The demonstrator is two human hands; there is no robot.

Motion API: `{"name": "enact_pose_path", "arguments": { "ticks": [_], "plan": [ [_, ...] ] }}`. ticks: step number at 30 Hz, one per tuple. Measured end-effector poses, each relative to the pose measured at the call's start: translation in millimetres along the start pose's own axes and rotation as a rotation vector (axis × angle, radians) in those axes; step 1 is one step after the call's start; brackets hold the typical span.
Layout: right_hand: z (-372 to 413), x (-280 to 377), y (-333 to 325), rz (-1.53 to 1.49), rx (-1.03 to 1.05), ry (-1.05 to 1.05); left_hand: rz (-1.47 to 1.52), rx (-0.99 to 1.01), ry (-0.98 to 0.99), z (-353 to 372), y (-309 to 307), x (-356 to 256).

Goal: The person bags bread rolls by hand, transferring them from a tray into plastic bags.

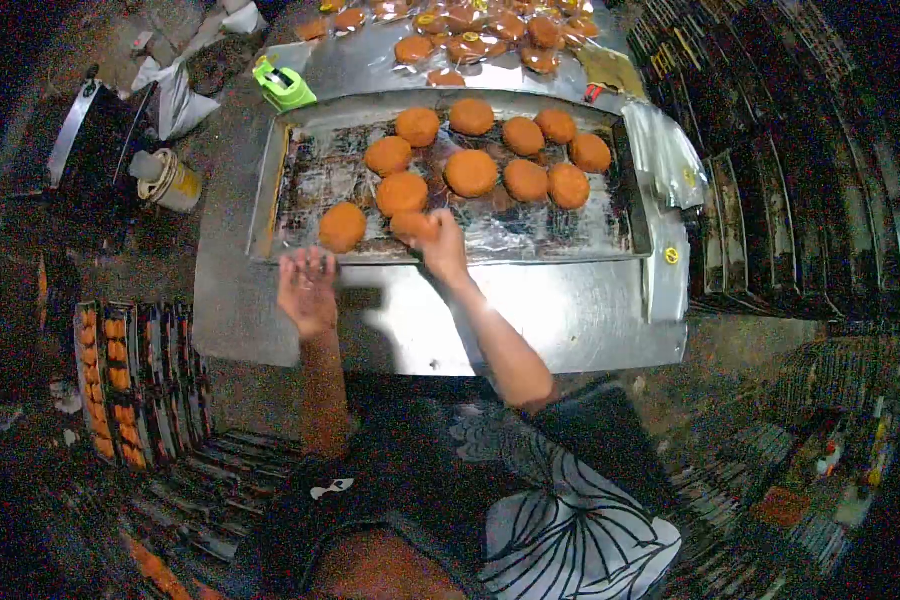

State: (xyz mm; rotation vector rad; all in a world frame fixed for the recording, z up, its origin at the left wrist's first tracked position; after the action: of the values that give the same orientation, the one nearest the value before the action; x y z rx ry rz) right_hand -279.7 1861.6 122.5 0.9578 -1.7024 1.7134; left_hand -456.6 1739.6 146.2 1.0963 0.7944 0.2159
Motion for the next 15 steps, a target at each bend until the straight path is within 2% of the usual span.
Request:
{"name": "enact_pose_path", "arguments": {
  "ticks": [2,4,6,8,10,11,12,14,15],
  "plan": [
    [37,15,-28,-0.493,-0.151,0.017,-0.035,-0.236,-0.003,1,23,-6],
    [59,68,-56,-0.750,-0.047,-0.074,-0.056,-0.181,-0.029,15,38,14],
    [57,89,-73,-0.368,-0.199,-0.218,-0.194,0.252,-0.008,39,61,36],
    [66,86,-87,-0.598,-0.222,-0.087,-0.380,0.398,0.162,41,68,55],
    [90,70,-86,-0.694,-0.265,-0.008,-0.040,0.485,-0.367,62,78,64],
    [87,62,-83,-0.736,-0.312,0.048,-0.136,0.399,-0.289,77,79,73],
    [82,55,-78,-0.737,-0.326,0.048,-0.138,0.410,-0.298,83,82,79],
    [71,49,-72,-0.414,-0.357,-0.161,-0.186,0.138,-0.591,93,84,86],
    [71,33,-59,-0.497,-0.298,-0.274,-0.685,0.578,-0.018,75,43,97]
  ]
}}
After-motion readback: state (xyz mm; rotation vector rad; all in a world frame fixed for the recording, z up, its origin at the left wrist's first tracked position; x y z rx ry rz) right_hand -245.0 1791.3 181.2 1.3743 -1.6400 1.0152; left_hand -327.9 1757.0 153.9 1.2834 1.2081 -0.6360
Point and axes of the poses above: each hand's wrist, its own z-axis away from the middle knuckle, its own y-axis out of the palm, x = y × z, the point moved 1 cm from there along -z, towards the middle knuckle, and after that the axes turned 10 degrees about -x, right-handed, at the moved point
